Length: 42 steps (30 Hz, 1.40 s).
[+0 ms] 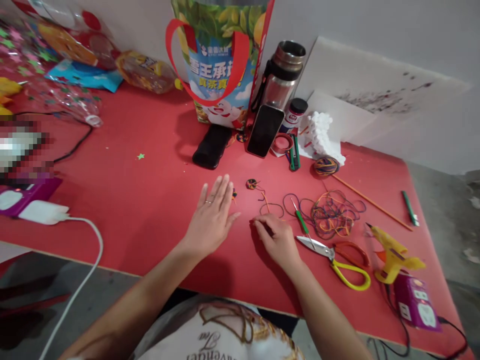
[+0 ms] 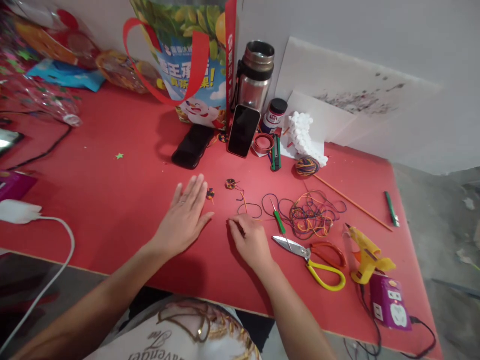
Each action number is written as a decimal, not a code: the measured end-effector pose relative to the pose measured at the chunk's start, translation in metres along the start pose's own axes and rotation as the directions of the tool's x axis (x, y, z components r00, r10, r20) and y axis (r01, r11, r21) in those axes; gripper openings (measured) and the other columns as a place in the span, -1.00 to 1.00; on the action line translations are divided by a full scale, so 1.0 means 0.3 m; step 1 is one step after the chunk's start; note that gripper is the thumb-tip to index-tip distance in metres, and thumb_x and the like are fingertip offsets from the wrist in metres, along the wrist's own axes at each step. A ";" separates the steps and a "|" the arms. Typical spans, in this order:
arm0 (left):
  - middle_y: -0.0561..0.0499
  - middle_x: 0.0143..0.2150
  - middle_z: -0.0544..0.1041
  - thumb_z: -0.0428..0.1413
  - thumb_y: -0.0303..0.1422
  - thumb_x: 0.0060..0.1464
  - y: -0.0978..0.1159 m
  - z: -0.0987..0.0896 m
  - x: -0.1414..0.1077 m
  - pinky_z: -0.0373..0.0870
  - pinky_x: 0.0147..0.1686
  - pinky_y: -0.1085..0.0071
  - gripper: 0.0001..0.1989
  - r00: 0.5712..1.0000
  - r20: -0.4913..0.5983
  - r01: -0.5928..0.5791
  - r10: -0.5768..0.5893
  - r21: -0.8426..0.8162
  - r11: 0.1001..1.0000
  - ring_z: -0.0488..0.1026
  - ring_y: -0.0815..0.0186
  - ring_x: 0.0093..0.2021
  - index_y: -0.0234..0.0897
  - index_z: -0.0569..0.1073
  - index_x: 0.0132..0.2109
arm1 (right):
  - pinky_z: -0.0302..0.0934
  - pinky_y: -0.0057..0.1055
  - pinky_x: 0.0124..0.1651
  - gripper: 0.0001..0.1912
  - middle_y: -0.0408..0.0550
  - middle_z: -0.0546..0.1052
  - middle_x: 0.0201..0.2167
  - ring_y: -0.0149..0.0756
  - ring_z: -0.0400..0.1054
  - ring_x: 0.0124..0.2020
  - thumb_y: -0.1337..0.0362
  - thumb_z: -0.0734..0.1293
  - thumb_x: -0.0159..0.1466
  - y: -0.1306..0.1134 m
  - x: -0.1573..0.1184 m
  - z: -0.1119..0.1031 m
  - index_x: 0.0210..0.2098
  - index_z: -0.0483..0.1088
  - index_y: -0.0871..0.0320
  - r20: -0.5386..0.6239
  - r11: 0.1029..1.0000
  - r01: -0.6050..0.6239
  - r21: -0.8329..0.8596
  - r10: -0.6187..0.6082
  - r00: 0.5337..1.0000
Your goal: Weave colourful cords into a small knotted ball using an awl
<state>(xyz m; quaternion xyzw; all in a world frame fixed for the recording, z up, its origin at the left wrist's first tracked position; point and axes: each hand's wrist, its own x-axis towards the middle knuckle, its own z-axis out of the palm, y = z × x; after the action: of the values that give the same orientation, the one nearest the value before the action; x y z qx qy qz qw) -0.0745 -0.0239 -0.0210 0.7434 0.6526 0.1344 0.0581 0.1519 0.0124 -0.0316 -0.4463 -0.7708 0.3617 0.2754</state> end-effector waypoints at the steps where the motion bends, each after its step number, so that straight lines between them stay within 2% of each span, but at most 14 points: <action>1: -0.35 0.66 -0.02 -0.08 -0.18 0.53 0.000 0.016 0.019 -0.14 0.61 -0.22 -0.30 0.998 0.057 -0.011 0.011 -0.006 1.000 -0.08 -0.10 0.68 -0.56 0.09 0.59 | 0.36 -0.36 -0.13 -0.80 -0.04 0.70 -0.26 -0.24 0.60 -0.23 0.28 0.31 0.50 0.003 -0.001 0.003 -0.19 0.58 0.11 -0.012 1.000 0.007 0.004 -0.007 1.000; 5: -0.29 0.67 -0.04 -0.06 -0.15 0.53 -0.017 0.071 0.051 -0.25 0.61 -0.25 -0.29 0.991 0.135 -0.016 0.018 -0.015 1.000 -0.04 -0.08 0.67 -0.48 0.08 0.61 | 0.36 -0.39 -0.16 -0.83 -0.06 0.68 -0.28 -0.26 0.58 -0.26 0.30 0.32 0.50 0.009 -0.006 0.019 -0.17 0.58 0.10 -0.027 0.999 0.038 0.009 -0.038 0.999; 9: -0.35 0.67 -0.02 -0.02 -0.12 0.51 -0.060 0.071 0.028 -0.10 0.62 -0.14 -0.23 0.999 0.007 -0.042 0.044 -0.152 0.987 -0.06 -0.02 0.68 -0.46 -0.02 0.63 | 0.38 -0.39 -0.13 -0.84 -0.05 0.70 -0.24 -0.26 0.60 -0.22 0.33 0.33 0.48 0.014 -0.015 0.029 -0.15 0.58 0.11 -0.036 0.998 0.060 0.027 -0.059 0.998; 13: -0.39 0.68 -0.08 -0.06 -0.16 0.52 -0.123 0.058 -0.005 0.16 0.55 -0.06 -0.27 0.955 -0.208 0.146 -0.211 -0.289 0.946 -0.03 -0.02 0.68 -0.41 -0.02 0.63 | 0.37 -0.38 -0.12 -0.83 -0.04 0.69 -0.27 -0.24 0.60 -0.22 0.32 0.31 0.49 0.022 -0.022 0.031 -0.17 0.58 0.11 -0.053 0.998 0.059 0.020 -0.058 0.997; 16: -0.45 0.64 0.04 -0.05 -0.18 0.49 -0.144 0.055 -0.024 0.10 0.56 -0.20 -0.33 0.965 -0.122 0.209 -0.234 -0.186 0.960 0.10 -0.19 0.63 -0.54 0.22 0.54 | 0.37 -0.36 -0.17 -0.82 -0.03 0.69 -0.27 -0.23 0.59 -0.25 0.29 0.31 0.49 0.012 -0.005 0.031 -0.17 0.58 0.11 -0.035 1.000 0.012 0.005 -0.011 0.999; 19: -0.46 0.61 0.13 -0.12 -0.25 0.50 -0.129 0.057 -0.036 -0.02 0.58 -0.24 -0.35 0.980 -0.045 0.189 -0.192 -0.063 0.980 0.11 -0.21 0.62 -0.67 0.25 0.51 | 0.39 -0.33 -0.18 -0.80 0.01 0.69 -0.16 -0.22 0.57 -0.28 0.27 0.31 0.48 -0.031 0.054 0.043 0.00 0.55 0.13 0.034 0.996 -0.062 -0.058 0.064 0.997; 23: -0.46 0.58 0.20 -0.13 -0.26 0.49 -0.106 0.063 -0.043 -0.03 0.58 -0.25 -0.36 0.981 -0.068 0.180 -0.183 -0.049 0.983 0.09 -0.22 0.62 -0.71 0.30 0.47 | 0.46 -0.20 -0.03 -0.57 0.27 0.52 0.26 -0.06 0.57 -0.05 0.19 0.32 0.49 -0.118 0.186 0.109 0.30 0.43 0.19 0.032 0.946 -0.059 -0.320 0.073 0.997; 25: -0.46 0.56 0.25 -0.08 -0.24 0.47 -0.106 0.059 -0.041 0.00 0.56 -0.28 -0.37 0.980 -0.092 0.168 -0.177 -0.100 0.981 0.13 -0.26 0.61 -0.68 0.36 0.44 | 0.46 -0.22 -0.11 -0.47 0.28 0.45 0.32 -0.06 0.57 -0.04 0.11 0.31 0.51 -0.151 0.246 0.152 0.41 0.34 0.13 0.068 0.912 -0.035 -0.409 0.069 0.995; 29: -0.46 0.36 0.52 0.10 -0.19 0.36 -0.101 0.032 -0.023 0.33 0.42 -0.23 -0.44 0.952 -0.167 0.182 -0.257 -0.367 0.912 0.45 -0.25 0.40 -0.54 0.52 0.31 | 0.42 -0.26 -0.24 -0.67 0.24 0.54 0.13 -0.12 0.56 -0.22 0.28 0.22 0.53 -0.168 0.295 0.193 0.15 0.52 0.21 0.115 0.890 -0.037 -0.455 0.100 0.988; 31: -0.36 0.24 0.62 0.17 -0.15 0.32 -0.081 0.022 -0.003 0.55 0.22 -0.09 -0.49 0.934 -0.075 0.236 -0.350 -0.605 0.760 0.62 -0.10 0.17 -0.39 0.56 0.26 | 0.44 -0.27 -0.18 -0.72 0.19 0.56 0.09 -0.14 0.55 -0.20 0.30 0.24 0.52 -0.158 0.283 0.181 0.09 0.53 0.21 0.106 0.905 -0.035 -0.423 0.088 0.990; 34: -0.29 0.17 0.66 0.30 -0.09 0.23 -0.024 0.032 0.037 0.65 0.02 0.10 -0.46 0.875 0.239 0.344 -0.420 -0.919 0.194 0.68 0.06 -0.01 -0.32 0.56 0.23 | 0.46 -0.23 0.05 -0.72 0.20 0.56 0.12 -0.12 0.53 -0.02 0.35 0.24 0.52 -0.134 0.233 0.148 0.13 0.49 0.22 0.066 0.930 -0.015 -0.368 0.042 0.997; 36: -0.23 0.10 0.69 0.38 -0.15 0.15 0.019 0.053 0.058 0.61 0.07 0.21 -0.49 0.867 0.380 0.366 -0.323 -0.924 -0.105 0.67 0.15 0.01 -0.32 0.60 0.16 | 0.46 -0.11 0.15 -0.66 0.30 0.58 0.11 -0.02 0.51 0.07 0.43 0.23 0.47 -0.121 0.187 0.133 0.19 0.44 0.28 0.005 0.958 0.077 -0.276 -0.078 0.997; 39: -0.08 -0.03 0.73 0.47 -0.29 0.02 0.064 0.077 0.069 0.56 0.03 0.39 -0.62 0.859 0.393 0.312 -0.328 -0.910 -0.274 0.66 0.29 -0.07 -0.27 0.66 -0.01 | 0.48 0.00 0.21 -0.56 0.32 0.60 0.11 0.04 0.51 0.12 0.46 0.25 0.41 -0.105 0.111 0.120 0.27 0.36 0.31 -0.082 0.969 0.180 -0.168 -0.196 0.977; 42: -0.08 0.06 0.73 0.47 -0.39 -0.02 0.077 0.075 0.058 0.56 0.10 0.33 -0.56 0.855 0.461 0.352 -0.238 -0.852 -0.387 0.68 0.26 -0.02 -0.22 0.67 0.04 | 0.53 -0.07 0.17 -0.53 0.20 0.61 0.11 -0.05 0.55 0.11 0.45 0.27 0.42 -0.098 0.051 0.094 0.30 0.33 0.15 -0.183 0.990 0.126 -0.068 -0.137 0.974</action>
<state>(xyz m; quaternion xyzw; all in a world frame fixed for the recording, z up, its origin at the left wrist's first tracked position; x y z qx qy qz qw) -0.0444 -0.0079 -0.0344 0.1956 0.4508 0.5467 0.6779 0.1095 0.0071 -0.0229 -0.4340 -0.7791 0.2772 0.3574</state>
